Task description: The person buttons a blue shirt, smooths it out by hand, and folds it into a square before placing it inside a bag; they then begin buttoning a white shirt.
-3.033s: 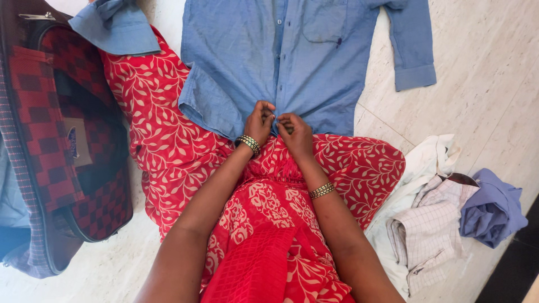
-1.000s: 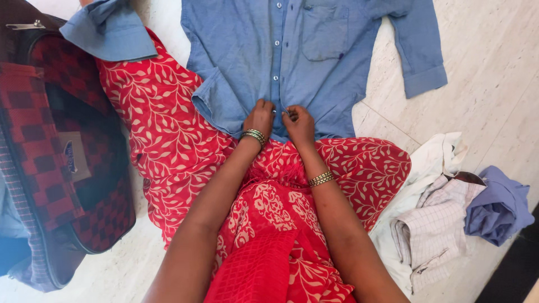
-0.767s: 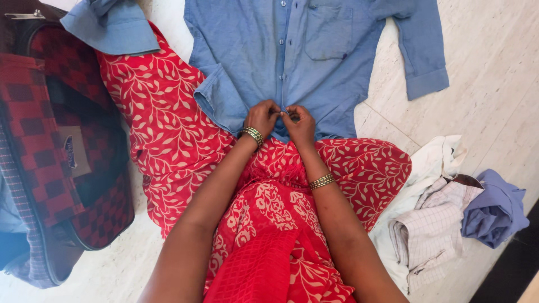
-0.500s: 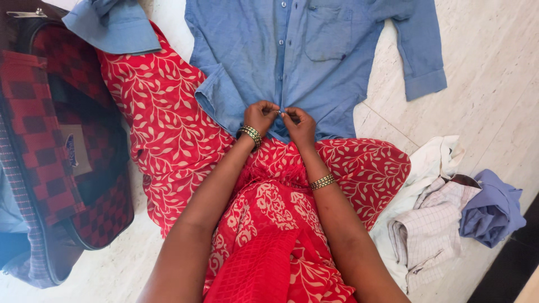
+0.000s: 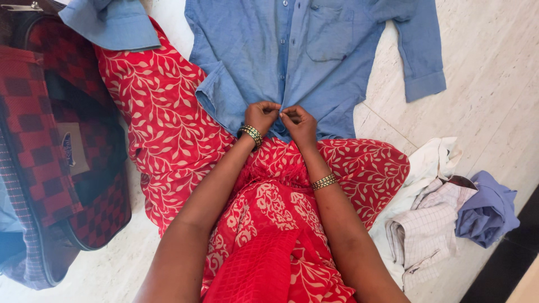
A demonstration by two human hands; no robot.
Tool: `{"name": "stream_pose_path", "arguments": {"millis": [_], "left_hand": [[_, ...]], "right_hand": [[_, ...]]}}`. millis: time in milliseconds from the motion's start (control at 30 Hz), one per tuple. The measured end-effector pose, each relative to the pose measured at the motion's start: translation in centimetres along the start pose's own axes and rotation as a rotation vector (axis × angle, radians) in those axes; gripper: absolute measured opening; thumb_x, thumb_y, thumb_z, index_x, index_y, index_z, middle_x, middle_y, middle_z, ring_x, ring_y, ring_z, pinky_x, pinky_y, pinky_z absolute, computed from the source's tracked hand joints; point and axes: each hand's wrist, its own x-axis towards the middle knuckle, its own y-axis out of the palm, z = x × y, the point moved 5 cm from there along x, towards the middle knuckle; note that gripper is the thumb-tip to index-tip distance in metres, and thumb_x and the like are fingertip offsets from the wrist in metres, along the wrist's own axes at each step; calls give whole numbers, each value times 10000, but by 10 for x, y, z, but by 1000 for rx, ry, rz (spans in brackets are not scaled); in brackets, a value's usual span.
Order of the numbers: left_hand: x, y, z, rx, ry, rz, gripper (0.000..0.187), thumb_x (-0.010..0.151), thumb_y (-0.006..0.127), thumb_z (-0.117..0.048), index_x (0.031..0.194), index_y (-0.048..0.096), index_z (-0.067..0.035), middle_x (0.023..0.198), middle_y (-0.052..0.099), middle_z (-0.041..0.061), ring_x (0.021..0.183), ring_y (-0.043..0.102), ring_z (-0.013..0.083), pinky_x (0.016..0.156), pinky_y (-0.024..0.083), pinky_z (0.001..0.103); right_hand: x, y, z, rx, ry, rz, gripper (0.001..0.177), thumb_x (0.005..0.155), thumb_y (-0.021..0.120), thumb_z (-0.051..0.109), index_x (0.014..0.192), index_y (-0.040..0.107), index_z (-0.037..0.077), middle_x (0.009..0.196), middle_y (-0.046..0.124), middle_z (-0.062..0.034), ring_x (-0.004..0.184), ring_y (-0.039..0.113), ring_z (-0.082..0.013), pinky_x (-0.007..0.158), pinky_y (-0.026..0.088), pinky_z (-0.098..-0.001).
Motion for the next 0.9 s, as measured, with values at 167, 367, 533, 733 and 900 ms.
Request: {"name": "stream_pose_path", "arguments": {"millis": [167, 367, 533, 733, 900], "left_hand": [[-3, 4, 7, -174, -105, 73, 191, 837, 810, -201, 948, 810, -46, 836, 805, 83, 718, 742, 103, 664, 579, 258], [2, 5, 9, -169, -143, 11, 181, 855, 778, -162, 1003, 777, -58, 818, 799, 75, 710, 761, 110, 655, 598, 252], [-3, -1, -9, -36, 1, -47, 233, 849, 749, -74, 1077, 705, -80, 825, 788, 68, 717, 753, 127, 654, 579, 271], [-4, 4, -8, -67, 49, -19, 232, 897, 685, 3, 1103, 607, -69, 867, 738, 54, 770, 731, 135, 695, 576, 288], [-1, 9, 1, -73, 111, 10, 208, 938, 634, 28, 1117, 590, -68, 894, 716, 58, 804, 712, 146, 727, 565, 297]], "right_hand": [[-1, 2, 11, -128, -53, -69, 141, 871, 804, 70, 965, 712, 18, 873, 767, -40, 765, 739, -85, 670, 589, -233], [0, 4, 4, -107, -88, -42, 154, 871, 802, 65, 977, 700, 19, 903, 768, -45, 792, 750, -87, 683, 601, -237], [4, 4, -27, 130, 27, -10, 120, 922, 780, 36, 1008, 699, 13, 929, 745, -15, 815, 701, -53, 711, 561, -207], [9, 7, -48, 288, 61, 52, 139, 907, 754, 11, 1018, 670, 17, 946, 735, -16, 864, 705, -52, 765, 562, -190], [10, 7, -55, 252, 93, 50, 139, 901, 767, 16, 994, 664, 15, 926, 730, -36, 833, 691, -64, 734, 547, -195]]}}
